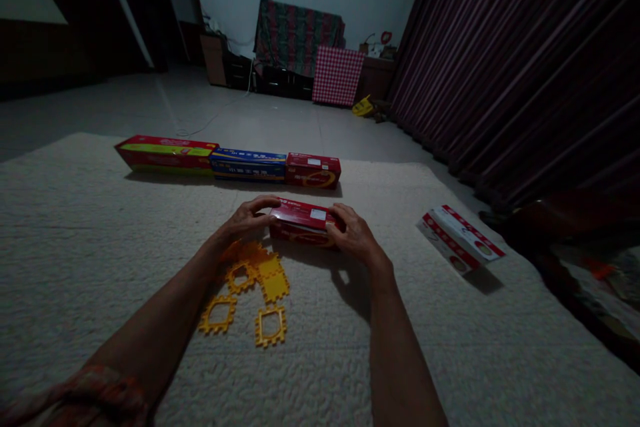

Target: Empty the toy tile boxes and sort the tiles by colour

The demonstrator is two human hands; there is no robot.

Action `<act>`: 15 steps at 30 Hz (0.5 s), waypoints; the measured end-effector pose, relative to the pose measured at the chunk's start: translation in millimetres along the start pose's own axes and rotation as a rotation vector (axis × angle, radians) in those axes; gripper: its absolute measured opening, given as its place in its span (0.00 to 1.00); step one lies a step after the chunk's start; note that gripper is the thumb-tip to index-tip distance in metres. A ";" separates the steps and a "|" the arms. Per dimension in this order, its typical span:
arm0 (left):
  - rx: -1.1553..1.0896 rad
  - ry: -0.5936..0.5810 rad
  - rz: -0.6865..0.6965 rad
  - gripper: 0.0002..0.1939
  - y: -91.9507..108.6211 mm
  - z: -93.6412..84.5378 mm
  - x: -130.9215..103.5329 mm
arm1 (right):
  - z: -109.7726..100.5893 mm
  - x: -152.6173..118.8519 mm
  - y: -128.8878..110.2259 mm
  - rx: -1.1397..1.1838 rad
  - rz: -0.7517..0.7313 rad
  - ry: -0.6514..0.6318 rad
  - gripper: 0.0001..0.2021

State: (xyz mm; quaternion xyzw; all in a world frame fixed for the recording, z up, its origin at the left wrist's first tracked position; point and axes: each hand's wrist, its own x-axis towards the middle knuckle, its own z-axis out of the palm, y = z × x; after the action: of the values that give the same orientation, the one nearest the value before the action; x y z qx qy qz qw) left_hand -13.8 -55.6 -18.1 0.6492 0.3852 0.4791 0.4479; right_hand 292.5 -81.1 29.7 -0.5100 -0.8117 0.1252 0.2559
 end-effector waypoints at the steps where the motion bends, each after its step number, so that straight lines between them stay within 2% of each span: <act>1: 0.003 0.000 -0.002 0.23 0.2 0.4 0.1 | 1.1 -0.1 -0.3 0.013 -0.006 -0.010 0.23; 11: 0.104 -0.053 -0.022 0.25 13.8 -8.8 -4.0 | 1.5 2.2 -4.0 0.098 -0.061 -0.075 0.24; 15: 0.142 -0.057 -0.020 0.26 16.2 -10.0 -4.2 | 6.8 7.9 1.2 0.149 0.001 -0.053 0.24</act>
State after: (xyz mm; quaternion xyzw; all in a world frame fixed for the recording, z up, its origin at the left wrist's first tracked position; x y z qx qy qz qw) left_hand -23.3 -62.3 -2.5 0.6888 0.4117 0.4276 0.4162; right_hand 287.0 -73.1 25.7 -0.4862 -0.8064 0.1988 0.2716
